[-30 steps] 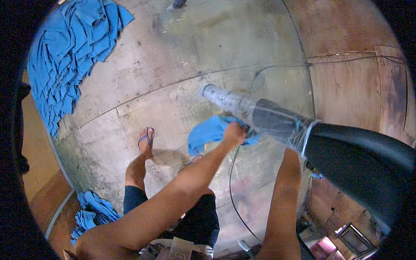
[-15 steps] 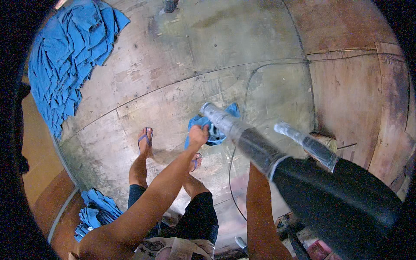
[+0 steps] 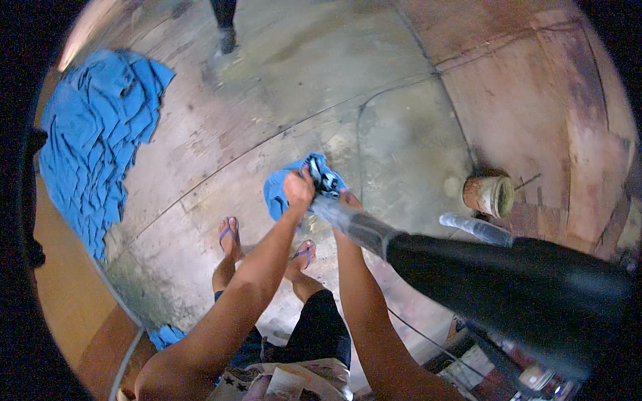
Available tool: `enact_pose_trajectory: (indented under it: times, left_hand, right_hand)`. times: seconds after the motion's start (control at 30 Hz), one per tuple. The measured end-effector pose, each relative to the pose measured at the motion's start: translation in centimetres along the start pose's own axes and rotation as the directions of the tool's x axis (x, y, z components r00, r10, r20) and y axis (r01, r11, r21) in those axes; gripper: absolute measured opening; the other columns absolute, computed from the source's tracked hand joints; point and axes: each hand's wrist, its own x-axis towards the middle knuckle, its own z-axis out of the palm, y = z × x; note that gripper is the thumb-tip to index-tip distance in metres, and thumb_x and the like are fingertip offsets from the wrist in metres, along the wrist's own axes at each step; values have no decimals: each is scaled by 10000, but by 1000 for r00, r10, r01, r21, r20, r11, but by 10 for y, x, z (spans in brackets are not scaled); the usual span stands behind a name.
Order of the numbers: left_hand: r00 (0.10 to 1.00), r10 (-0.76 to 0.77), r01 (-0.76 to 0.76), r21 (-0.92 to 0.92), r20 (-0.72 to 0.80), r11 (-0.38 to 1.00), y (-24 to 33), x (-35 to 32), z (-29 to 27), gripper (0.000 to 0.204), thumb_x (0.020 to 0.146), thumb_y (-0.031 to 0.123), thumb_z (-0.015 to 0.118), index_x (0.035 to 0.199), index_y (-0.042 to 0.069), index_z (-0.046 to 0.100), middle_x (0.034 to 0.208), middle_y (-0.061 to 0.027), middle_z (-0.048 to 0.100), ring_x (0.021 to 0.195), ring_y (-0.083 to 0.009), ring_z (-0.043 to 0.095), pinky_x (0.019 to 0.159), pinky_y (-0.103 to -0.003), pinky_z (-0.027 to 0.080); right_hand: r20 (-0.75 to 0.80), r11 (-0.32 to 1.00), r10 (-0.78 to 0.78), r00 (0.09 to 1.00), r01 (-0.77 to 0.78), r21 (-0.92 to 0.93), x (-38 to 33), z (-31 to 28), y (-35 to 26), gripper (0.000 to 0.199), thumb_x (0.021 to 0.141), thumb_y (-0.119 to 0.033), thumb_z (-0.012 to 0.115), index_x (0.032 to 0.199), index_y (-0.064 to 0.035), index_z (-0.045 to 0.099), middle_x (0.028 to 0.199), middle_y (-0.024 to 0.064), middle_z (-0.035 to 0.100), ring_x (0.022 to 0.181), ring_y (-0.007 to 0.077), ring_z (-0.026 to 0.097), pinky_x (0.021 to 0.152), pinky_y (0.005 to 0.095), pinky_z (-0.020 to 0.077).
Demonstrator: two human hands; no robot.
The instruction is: The person repeatedly picks up light blue jeans from a pile, places each pair onto a hanging fixture, and sprays the backside with a handheld spray gun. After spraying, the person removes the jeans and returns them to the pile, repeating the cycle.
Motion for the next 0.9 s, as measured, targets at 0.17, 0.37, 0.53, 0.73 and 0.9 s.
enact_pose_trajectory:
  times: [0.17, 0.37, 0.53, 0.73, 0.9]
  left_hand:
    - [986, 162, -158, 85, -44, 984, -7, 82, -28, 493, 943, 431, 611, 822, -36, 709, 878, -307, 677, 851, -476, 667, 746, -547, 516]
    - [930, -2, -179, 459, 367, 870, -62, 87, -37, 380, 890, 362, 672, 941, -10, 733, 1030, -252, 708, 986, -411, 690, 836, -483, 557]
    - [756, 50, -376, 371, 652, 849, -49, 6, 52, 373, 868, 315, 679, 1075, 6, 712, 1195, -221, 681, 1153, -365, 640, 987, -433, 519]
    - [679, 123, -385, 208, 724, 899, 27, -9, 108, 435, 901, 368, 656, 1057, -35, 706, 1165, -267, 671, 1139, -393, 636, 973, -446, 520]
    - [681, 173, -308, 64, 712, 949, 64, 17, 106, 467, 892, 402, 670, 966, -56, 720, 1110, -292, 679, 1096, -424, 647, 937, -449, 533]
  right_hand:
    - [-5, 952, 207, 978, -200, 232, 44, 69, -50, 358, 973, -374, 643, 1000, -19, 678, 784, 89, 662, 670, 198, 600, 628, 376, 499]
    - [64, 943, 36, 997, -13, -334, 47, 28, 50, 332, 944, -332, 673, 893, -5, 699, 626, 110, 590, 473, 205, 548, 442, 389, 428]
    - [-171, 798, 602, 780, -583, 151, 27, -71, 149, 137, 929, -182, 658, 997, -78, 716, 580, 24, 488, 407, 132, 415, 355, 281, 288]
    - [-362, 849, 440, 822, -250, 465, 65, -132, 61, 25, 946, -120, 594, 942, -117, 618, 575, -6, 471, 417, 98, 404, 358, 253, 296]
    - [-478, 876, 237, 846, 26, 481, 46, -118, -3, 64, 913, -118, 657, 913, -97, 596, 654, 1, 547, 464, 89, 462, 379, 251, 293]
